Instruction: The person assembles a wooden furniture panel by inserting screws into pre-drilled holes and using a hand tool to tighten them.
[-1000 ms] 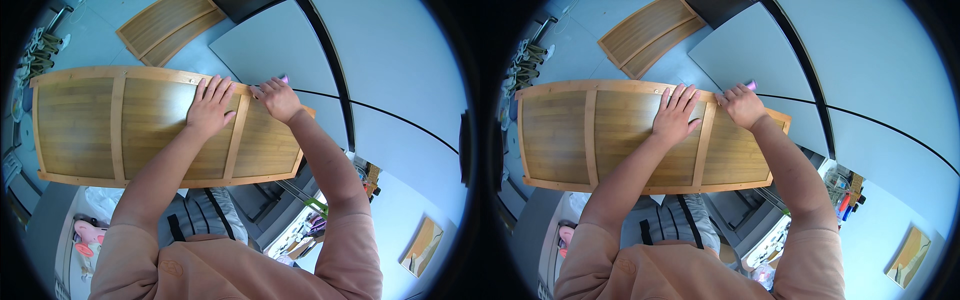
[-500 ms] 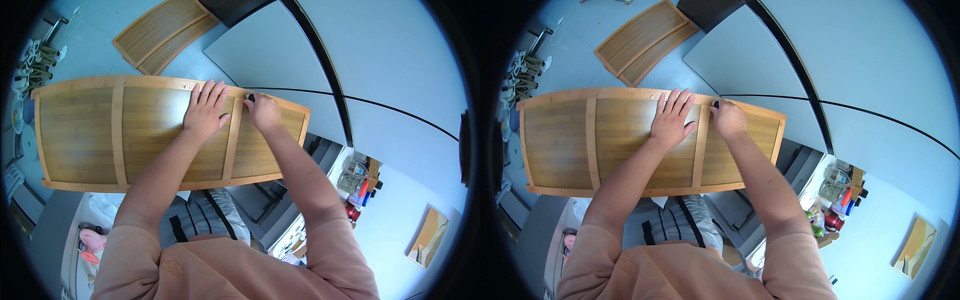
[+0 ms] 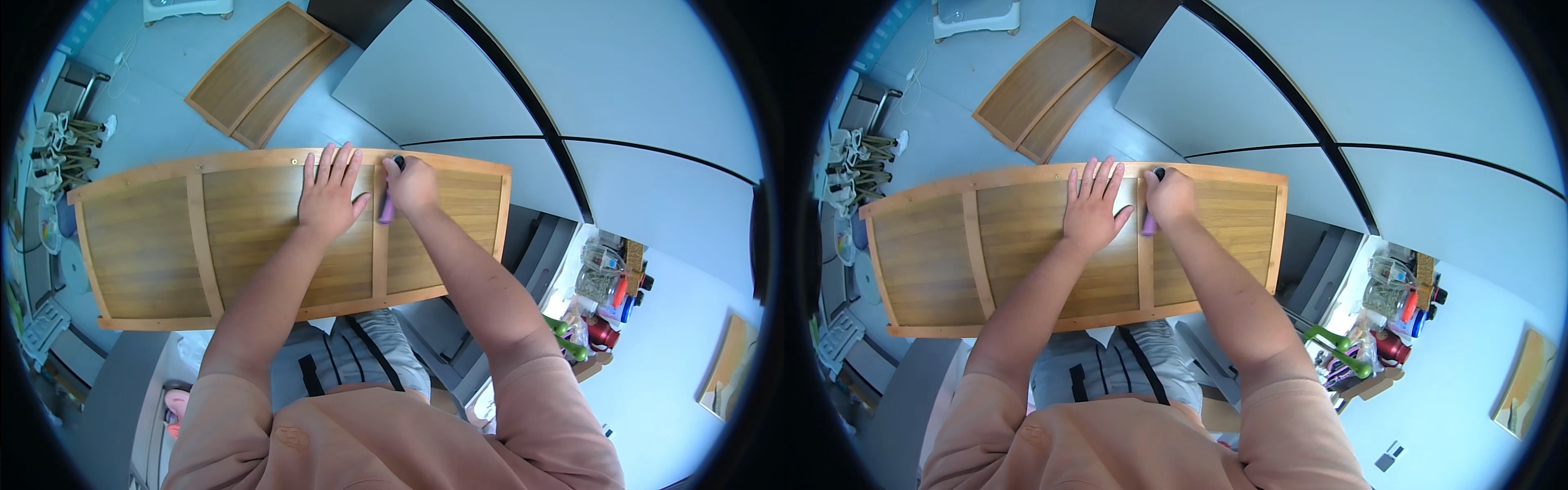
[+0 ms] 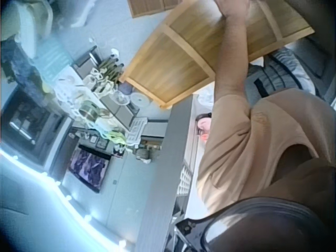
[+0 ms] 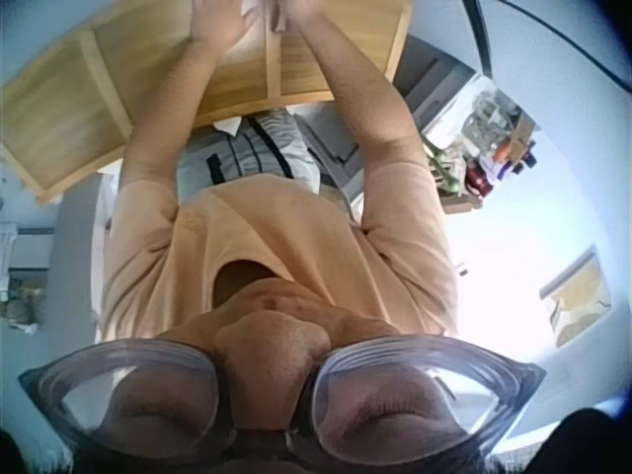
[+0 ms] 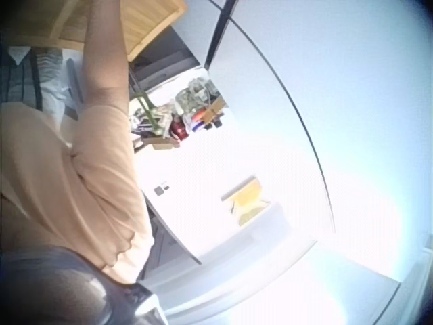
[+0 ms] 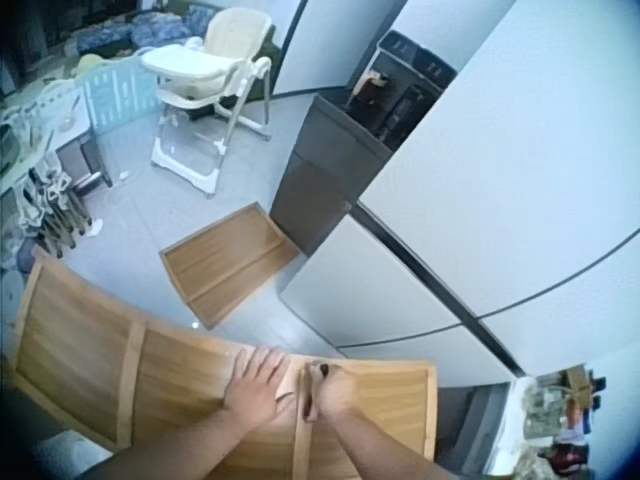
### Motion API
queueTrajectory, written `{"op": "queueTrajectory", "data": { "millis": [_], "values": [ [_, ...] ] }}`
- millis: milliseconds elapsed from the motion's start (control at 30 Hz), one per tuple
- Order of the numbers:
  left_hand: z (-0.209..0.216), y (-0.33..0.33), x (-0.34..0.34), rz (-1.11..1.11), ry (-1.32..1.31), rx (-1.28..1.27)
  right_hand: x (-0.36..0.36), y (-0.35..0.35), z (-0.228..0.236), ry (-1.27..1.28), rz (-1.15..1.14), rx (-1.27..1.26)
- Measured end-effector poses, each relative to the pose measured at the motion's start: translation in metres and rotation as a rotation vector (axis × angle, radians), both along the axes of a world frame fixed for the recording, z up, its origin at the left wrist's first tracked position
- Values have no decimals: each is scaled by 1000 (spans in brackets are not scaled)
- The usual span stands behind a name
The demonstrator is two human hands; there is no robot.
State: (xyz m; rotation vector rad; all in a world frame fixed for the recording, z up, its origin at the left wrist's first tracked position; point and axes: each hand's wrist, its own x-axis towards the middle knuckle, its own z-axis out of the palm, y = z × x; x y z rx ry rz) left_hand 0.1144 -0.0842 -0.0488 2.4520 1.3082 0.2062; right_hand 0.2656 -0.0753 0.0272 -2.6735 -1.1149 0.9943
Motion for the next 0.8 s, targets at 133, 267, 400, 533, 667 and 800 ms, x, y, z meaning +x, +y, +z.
{"op": "queueTrajectory", "data": {
  "millis": [133, 267, 400, 533, 667, 800],
  "values": [
    [2, 0, 6, -7, -3, 26, 56, -1, -11, -550, 1036, 294],
    [1, 1, 0, 5, 24, 17, 54, 13, -1, -508, 1405, 270],
    [2, 0, -2, 5, 34, 10, 13, 0, -9, -154, 508, 42],
    [3, 0, -2, 5, 30, -16, -3, 4, -16, -9, -16, -16],
    [-1, -2, -5, 18, 3, 7, 32, 1, -7, -338, 795, 40],
    [2, 1, 4, -1, -8, 7, 67, 23, 1, -586, 1566, 503]
  ]
}}
